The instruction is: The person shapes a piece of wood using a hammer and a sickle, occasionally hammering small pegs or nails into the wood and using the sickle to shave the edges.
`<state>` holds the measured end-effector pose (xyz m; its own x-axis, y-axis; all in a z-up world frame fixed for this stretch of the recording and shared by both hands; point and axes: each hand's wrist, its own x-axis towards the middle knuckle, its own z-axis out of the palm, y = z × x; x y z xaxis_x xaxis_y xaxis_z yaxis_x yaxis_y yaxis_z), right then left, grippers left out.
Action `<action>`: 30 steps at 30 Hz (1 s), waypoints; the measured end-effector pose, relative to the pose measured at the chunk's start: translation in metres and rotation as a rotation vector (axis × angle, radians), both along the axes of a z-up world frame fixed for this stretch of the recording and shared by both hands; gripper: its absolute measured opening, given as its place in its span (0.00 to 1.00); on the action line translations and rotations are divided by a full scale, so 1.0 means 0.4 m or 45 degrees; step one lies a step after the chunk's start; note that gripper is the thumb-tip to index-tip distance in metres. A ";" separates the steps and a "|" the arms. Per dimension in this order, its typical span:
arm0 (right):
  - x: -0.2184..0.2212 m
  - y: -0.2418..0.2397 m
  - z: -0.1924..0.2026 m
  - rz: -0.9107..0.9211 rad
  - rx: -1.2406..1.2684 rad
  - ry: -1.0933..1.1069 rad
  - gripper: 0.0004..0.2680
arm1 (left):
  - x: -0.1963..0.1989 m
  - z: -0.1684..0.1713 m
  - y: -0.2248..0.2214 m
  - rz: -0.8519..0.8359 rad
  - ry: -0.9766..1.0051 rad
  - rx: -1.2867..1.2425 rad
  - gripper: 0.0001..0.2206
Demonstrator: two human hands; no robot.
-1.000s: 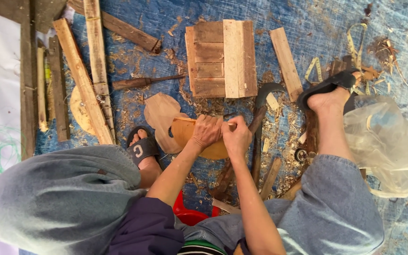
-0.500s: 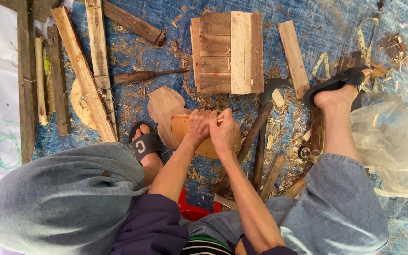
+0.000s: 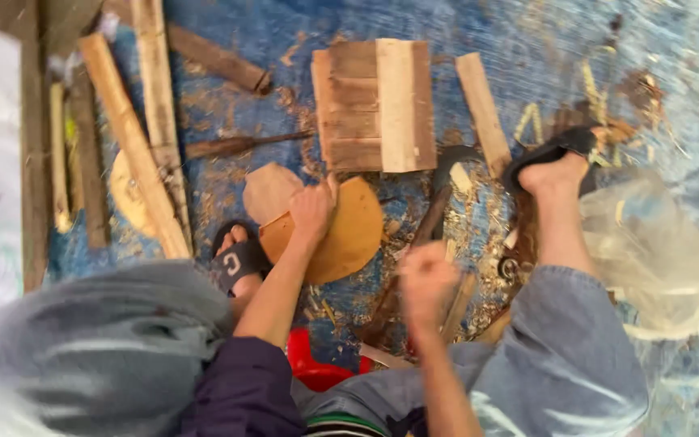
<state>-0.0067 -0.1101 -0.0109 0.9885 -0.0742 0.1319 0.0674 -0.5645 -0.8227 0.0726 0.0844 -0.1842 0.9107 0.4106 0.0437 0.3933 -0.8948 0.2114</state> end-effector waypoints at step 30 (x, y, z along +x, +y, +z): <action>0.058 -0.127 -0.138 -0.394 0.402 0.474 0.09 | 0.001 0.376 -0.099 -0.394 0.133 -2.668 0.33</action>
